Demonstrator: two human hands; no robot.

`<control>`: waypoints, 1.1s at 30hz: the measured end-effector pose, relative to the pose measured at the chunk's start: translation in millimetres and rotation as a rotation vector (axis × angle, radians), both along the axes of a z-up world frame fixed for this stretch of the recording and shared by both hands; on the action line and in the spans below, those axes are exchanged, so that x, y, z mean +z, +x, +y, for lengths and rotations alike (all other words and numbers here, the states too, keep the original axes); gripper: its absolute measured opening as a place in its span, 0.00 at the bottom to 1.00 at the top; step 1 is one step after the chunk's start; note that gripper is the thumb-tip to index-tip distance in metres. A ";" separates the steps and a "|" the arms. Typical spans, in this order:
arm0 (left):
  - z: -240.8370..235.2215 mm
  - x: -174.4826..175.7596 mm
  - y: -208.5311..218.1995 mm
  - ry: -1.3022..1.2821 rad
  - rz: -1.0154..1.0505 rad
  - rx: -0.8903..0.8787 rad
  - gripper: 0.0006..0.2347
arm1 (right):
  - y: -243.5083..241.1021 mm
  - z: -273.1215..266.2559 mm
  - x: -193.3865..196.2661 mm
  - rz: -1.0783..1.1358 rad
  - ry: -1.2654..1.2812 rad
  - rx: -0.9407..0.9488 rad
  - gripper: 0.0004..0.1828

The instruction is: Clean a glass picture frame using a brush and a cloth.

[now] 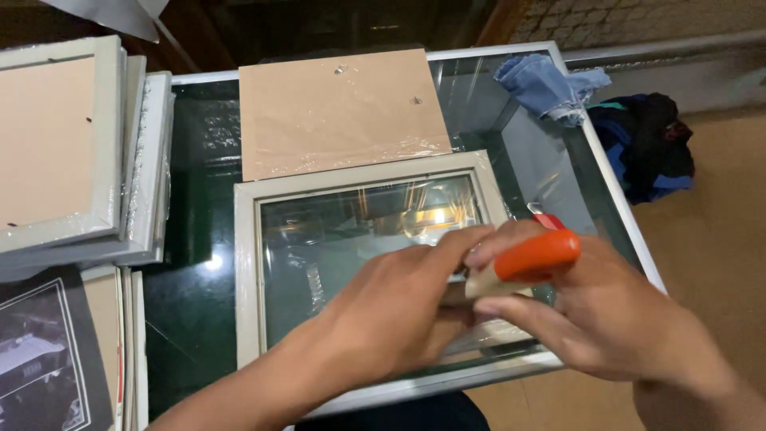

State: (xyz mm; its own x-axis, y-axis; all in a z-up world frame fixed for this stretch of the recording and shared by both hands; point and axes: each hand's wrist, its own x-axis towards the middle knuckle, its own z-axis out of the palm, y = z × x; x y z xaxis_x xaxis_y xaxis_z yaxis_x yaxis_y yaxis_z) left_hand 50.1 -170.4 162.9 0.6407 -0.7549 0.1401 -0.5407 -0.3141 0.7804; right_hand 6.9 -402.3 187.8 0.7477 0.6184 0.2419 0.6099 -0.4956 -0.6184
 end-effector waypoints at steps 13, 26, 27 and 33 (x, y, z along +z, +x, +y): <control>-70.3 -64.3 50.8 0.168 0.355 0.136 0.18 | -105.0 23.7 -155.3 -0.227 0.034 -0.732 0.15; -73.1 -76.3 132.7 -0.074 -1.046 0.182 0.06 | -111.2 14.2 -162.9 -0.189 -0.009 -0.667 0.25; -66.2 -68.6 124.3 -0.074 -1.045 0.184 0.06 | -111.6 14.5 -158.7 -0.189 -0.011 -0.665 0.25; -35.2 -2.0 59.4 0.255 0.259 0.274 0.14 | -106.4 36.9 -143.4 -0.322 -0.008 -0.711 0.17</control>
